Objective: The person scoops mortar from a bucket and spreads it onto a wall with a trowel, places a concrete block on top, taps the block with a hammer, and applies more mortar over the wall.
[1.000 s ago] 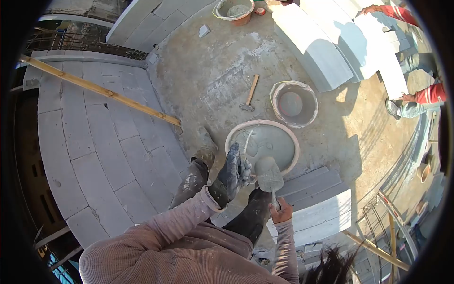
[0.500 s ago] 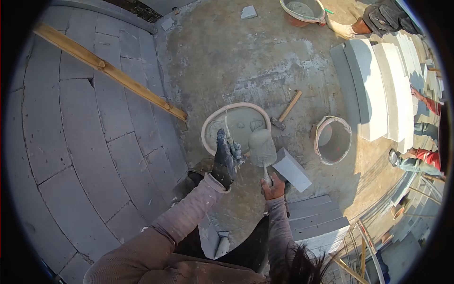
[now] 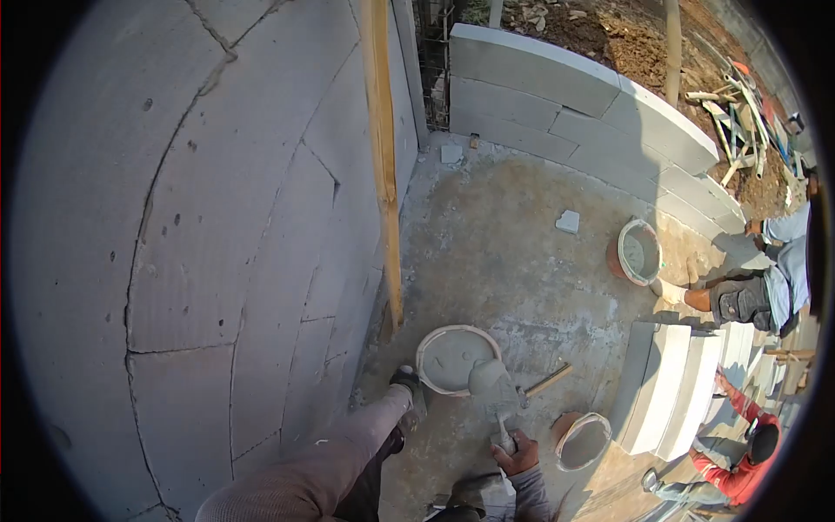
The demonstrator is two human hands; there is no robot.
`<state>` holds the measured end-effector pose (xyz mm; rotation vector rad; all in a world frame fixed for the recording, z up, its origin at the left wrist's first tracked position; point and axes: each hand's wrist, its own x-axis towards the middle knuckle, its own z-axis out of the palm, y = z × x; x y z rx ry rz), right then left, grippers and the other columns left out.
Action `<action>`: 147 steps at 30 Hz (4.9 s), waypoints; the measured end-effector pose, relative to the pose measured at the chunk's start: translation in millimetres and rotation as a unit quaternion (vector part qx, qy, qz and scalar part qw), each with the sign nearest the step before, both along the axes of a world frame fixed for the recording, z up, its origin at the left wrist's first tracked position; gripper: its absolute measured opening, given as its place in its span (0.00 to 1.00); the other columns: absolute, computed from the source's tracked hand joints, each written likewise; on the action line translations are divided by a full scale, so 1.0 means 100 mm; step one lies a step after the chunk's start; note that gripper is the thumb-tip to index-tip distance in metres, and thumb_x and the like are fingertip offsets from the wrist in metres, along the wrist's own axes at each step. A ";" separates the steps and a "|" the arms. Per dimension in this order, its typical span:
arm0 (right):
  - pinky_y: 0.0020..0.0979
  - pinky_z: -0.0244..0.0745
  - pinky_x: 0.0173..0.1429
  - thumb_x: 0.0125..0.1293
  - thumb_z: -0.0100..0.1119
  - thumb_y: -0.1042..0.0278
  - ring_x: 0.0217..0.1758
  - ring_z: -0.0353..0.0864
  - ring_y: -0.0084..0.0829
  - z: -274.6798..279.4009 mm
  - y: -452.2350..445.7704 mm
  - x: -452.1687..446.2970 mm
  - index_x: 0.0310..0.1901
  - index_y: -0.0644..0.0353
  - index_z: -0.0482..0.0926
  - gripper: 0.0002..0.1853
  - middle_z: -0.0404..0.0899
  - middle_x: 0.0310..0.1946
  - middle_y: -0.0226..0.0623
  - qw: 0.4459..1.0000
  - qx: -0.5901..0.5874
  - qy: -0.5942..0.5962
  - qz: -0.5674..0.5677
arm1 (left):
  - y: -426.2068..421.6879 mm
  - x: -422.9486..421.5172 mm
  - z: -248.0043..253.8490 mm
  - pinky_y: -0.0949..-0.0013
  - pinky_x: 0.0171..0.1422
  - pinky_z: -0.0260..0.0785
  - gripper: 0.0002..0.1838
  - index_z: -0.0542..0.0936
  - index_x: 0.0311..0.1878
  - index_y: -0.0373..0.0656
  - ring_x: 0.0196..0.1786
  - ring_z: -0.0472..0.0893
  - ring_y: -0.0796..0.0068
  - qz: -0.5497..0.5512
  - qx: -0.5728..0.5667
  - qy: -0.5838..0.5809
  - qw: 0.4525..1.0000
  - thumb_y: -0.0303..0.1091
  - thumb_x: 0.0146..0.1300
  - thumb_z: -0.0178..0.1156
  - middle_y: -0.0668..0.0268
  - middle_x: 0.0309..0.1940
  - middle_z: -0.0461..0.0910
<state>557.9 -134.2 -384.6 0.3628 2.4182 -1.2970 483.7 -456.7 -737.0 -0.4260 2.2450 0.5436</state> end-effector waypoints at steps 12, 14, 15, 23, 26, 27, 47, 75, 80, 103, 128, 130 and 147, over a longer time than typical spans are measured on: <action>0.36 0.74 0.33 0.51 0.75 0.60 0.27 0.80 0.43 4.54 -0.82 -2.96 0.38 0.65 0.75 0.21 0.79 0.27 0.46 0.940 0.017 0.176 0.293 | -1.01 0.35 2.92 0.53 0.40 0.72 0.11 0.78 0.32 0.49 0.37 0.82 0.52 0.394 0.340 0.042 0.853 0.41 0.65 0.49 0.59 0.29 0.81; 0.35 0.76 0.44 0.53 0.74 0.64 0.37 0.83 0.39 5.34 -0.99 -3.43 0.47 0.66 0.79 0.22 0.82 0.34 0.47 0.893 0.050 0.290 0.340 | -1.09 0.61 2.86 0.50 0.47 0.71 0.20 0.80 0.49 0.48 0.44 0.83 0.57 0.510 0.381 -0.038 0.770 0.53 0.69 0.51 0.59 0.41 0.85; 0.34 0.76 0.51 0.56 0.72 0.66 0.43 0.83 0.38 5.57 -1.03 -3.68 0.52 0.67 0.79 0.23 0.82 0.39 0.46 0.875 0.088 0.343 0.330 | -1.12 0.76 2.88 0.50 0.47 0.71 0.20 0.80 0.49 0.48 0.44 0.83 0.57 0.508 0.383 -0.041 0.771 0.53 0.69 0.51 0.59 0.41 0.85; 0.32 0.78 0.41 0.62 0.67 0.63 0.34 0.82 0.28 7.13 -1.52 -5.85 0.50 0.64 0.82 0.18 0.83 0.32 0.36 0.832 0.206 0.326 0.400 | -1.61 1.41 3.12 0.50 0.42 0.68 0.18 0.78 0.41 0.52 0.38 0.78 0.60 0.734 0.347 -0.014 0.584 0.56 0.69 0.50 0.62 0.33 0.79; 0.27 0.73 0.27 0.66 0.63 0.61 0.23 0.75 0.20 7.30 -1.68 -6.89 0.41 0.65 0.79 0.13 0.77 0.25 0.29 0.785 0.169 0.362 0.474 | -1.44 1.58 3.24 0.50 0.40 0.66 0.18 0.77 0.39 0.53 0.35 0.77 0.61 0.837 0.298 0.018 0.459 0.57 0.69 0.50 0.63 0.30 0.77; 0.27 0.73 0.27 0.66 0.63 0.61 0.23 0.75 0.20 7.34 -1.71 -7.16 0.41 0.65 0.79 0.13 0.77 0.25 0.29 0.778 0.169 0.364 0.484 | -1.31 1.59 3.30 0.50 0.39 0.66 0.18 0.77 0.38 0.54 0.34 0.76 0.62 0.865 0.276 0.023 0.419 0.57 0.69 0.50 0.64 0.28 0.77; 0.23 0.69 0.30 0.66 0.51 0.59 0.24 0.71 0.19 7.24 -1.49 -9.04 0.39 0.64 0.78 0.15 0.75 0.24 0.28 0.737 -0.029 0.308 0.601 | 0.90 0.48 3.55 0.61 0.42 0.66 0.13 0.75 0.41 0.48 0.33 0.75 0.69 0.914 0.355 0.083 0.180 0.48 0.68 0.56 0.66 0.27 0.75; 0.31 0.70 0.27 0.64 0.56 0.59 0.19 0.75 0.24 7.02 -1.70 -8.36 0.29 0.67 0.80 0.17 0.75 0.17 0.35 0.725 0.197 0.369 0.547 | 0.09 0.24 3.14 0.60 0.26 0.48 0.19 0.65 0.21 0.59 0.22 0.62 0.72 0.894 0.377 0.084 0.228 0.52 0.68 0.51 0.74 0.18 0.61; 0.26 0.65 0.27 0.58 0.56 0.61 0.21 0.69 0.19 7.36 -1.37 -8.58 0.27 0.65 0.79 0.13 0.72 0.17 0.26 0.750 0.160 0.294 0.570 | 0.05 0.27 3.11 0.53 0.51 0.66 0.18 0.77 0.55 0.58 0.49 0.78 0.65 0.875 0.381 0.109 0.278 0.53 0.74 0.42 0.67 0.47 0.80; 0.47 0.79 0.46 0.61 0.59 0.62 0.41 0.82 0.50 7.91 -2.36 -6.78 0.41 0.60 0.79 0.11 0.80 0.37 0.46 0.520 0.544 0.567 0.334 | 0.08 0.35 3.06 0.59 0.30 0.51 0.22 0.63 0.19 0.62 0.25 0.62 0.70 0.861 0.440 0.126 0.222 0.57 0.69 0.44 0.75 0.16 0.58; 0.38 0.71 0.36 0.56 0.67 0.65 0.36 0.76 0.38 6.77 -2.21 -6.22 0.48 0.53 0.78 0.18 0.73 0.35 0.35 0.480 0.350 0.726 0.347 | -0.25 1.04 3.13 0.56 0.50 0.67 0.23 0.76 0.56 0.49 0.50 0.76 0.64 0.807 0.487 0.210 0.260 0.56 0.73 0.48 0.62 0.45 0.78; 0.41 0.73 0.38 0.56 0.67 0.65 0.36 0.77 0.42 6.78 -2.29 -5.94 0.49 0.56 0.77 0.18 0.74 0.35 0.38 0.503 0.318 0.710 0.376 | -0.32 1.07 3.22 0.56 0.49 0.68 0.22 0.77 0.54 0.48 0.48 0.76 0.65 0.456 0.806 0.345 0.152 0.55 0.73 0.48 0.62 0.42 0.79; 0.31 0.74 0.27 0.68 0.58 0.63 0.24 0.79 0.33 5.34 -3.35 -2.76 0.49 0.76 0.77 0.20 0.80 0.29 0.45 0.750 -0.438 -0.168 0.467 | 0.40 2.12 3.13 0.58 0.37 0.66 0.18 0.76 0.52 0.54 0.38 0.79 0.62 0.858 0.370 0.081 0.347 0.55 0.70 0.50 0.64 0.40 0.81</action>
